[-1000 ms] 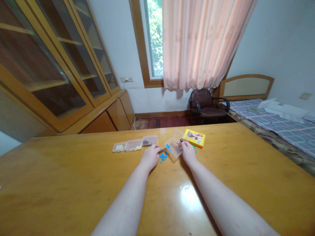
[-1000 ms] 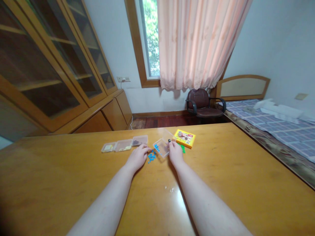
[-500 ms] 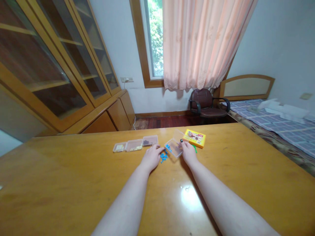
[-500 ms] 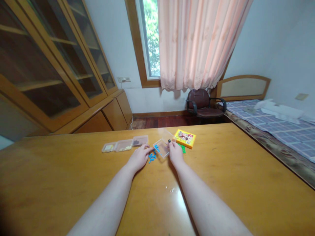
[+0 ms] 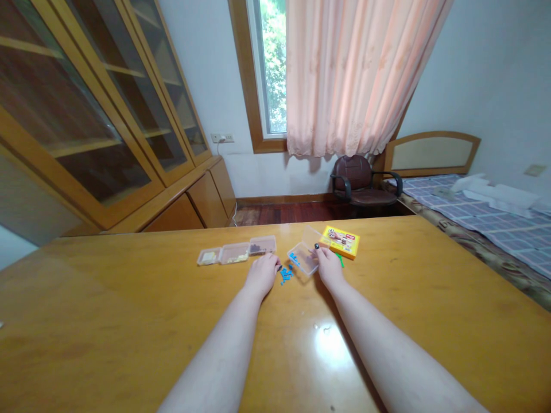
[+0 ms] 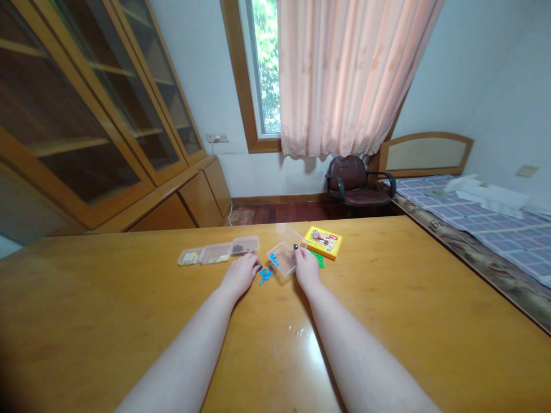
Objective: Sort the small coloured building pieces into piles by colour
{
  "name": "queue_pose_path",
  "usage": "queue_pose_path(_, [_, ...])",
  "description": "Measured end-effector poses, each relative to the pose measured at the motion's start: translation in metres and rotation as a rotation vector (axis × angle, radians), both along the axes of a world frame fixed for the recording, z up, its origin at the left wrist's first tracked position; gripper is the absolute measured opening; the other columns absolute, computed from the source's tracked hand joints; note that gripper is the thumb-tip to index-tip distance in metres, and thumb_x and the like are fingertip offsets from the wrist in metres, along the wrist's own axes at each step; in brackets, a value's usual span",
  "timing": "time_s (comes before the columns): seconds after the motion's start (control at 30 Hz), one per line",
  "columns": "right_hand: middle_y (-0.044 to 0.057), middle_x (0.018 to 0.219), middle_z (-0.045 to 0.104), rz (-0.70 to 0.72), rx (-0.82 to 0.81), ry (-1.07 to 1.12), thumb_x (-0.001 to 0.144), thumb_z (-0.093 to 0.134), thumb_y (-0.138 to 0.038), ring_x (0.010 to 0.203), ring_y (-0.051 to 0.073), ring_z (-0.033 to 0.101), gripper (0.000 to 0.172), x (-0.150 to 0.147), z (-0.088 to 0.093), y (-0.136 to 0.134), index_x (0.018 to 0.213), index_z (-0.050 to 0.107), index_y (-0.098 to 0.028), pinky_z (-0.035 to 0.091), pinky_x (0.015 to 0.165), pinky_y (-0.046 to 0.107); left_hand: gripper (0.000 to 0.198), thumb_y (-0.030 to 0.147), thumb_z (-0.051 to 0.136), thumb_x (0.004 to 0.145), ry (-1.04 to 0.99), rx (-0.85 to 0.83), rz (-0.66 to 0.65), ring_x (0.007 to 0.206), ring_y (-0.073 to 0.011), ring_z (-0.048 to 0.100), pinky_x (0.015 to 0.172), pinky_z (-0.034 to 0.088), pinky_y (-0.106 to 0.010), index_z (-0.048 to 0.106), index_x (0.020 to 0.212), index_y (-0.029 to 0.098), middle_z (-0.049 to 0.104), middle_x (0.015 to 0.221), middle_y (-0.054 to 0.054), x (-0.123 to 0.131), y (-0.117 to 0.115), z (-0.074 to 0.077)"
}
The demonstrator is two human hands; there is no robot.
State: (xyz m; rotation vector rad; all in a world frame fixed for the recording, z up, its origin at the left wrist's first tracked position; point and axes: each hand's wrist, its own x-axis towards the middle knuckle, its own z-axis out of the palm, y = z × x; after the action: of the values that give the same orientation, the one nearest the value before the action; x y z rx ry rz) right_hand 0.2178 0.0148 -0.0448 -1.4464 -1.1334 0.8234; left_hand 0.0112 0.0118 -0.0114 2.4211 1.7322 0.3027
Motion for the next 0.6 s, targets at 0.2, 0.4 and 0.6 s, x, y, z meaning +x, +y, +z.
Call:
queue_pose_path(0.2, [0.007, 0.077, 0.070, 0.082, 0.021, -0.120, 0.081, 0.043, -0.050, 0.077, 0.022, 0.062, 0.042, -0.006, 0.006, -0.006, 0.075, 0.069, -0.018, 0.044, 0.072, 0.030, 0.015, 0.019, 0.047, 0.089, -0.269, 0.220, 0.034, 0.090, -0.0184, 0.060, 0.082, 0.046, -0.031, 0.061, 0.092, 0.017, 0.064, 0.093, -0.006, -0.001, 0.001, -0.002])
queue_pose_path(0.4, [0.006, 0.076, 0.069, 0.144, 0.040, -0.189, 0.081, 0.043, -0.043, 0.073, 0.021, 0.060, 0.037, -0.009, 0.007, -0.008, 0.073, 0.069, -0.018, 0.042, 0.068, 0.029, 0.023, 0.019, 0.050, 0.087, -0.350, 0.291, -0.155, 0.105, -0.0191, 0.057, 0.094, 0.044, -0.035, 0.058, 0.109, 0.020, 0.063, 0.110, -0.006, 0.003, -0.006, 0.001])
queue_pose_path(0.6, [0.007, 0.078, 0.070, 0.008, 0.024, -0.101, 0.081, 0.042, -0.045, 0.075, 0.021, 0.061, 0.038, 0.000, 0.004, -0.002, 0.073, 0.067, -0.018, 0.044, 0.071, 0.030, 0.017, 0.015, 0.052, 0.085, -0.179, 0.102, -0.209, 0.091, -0.0168, 0.059, 0.085, 0.046, -0.030, 0.065, 0.093, 0.022, 0.063, 0.098, -0.003, -0.007, -0.007, 0.006])
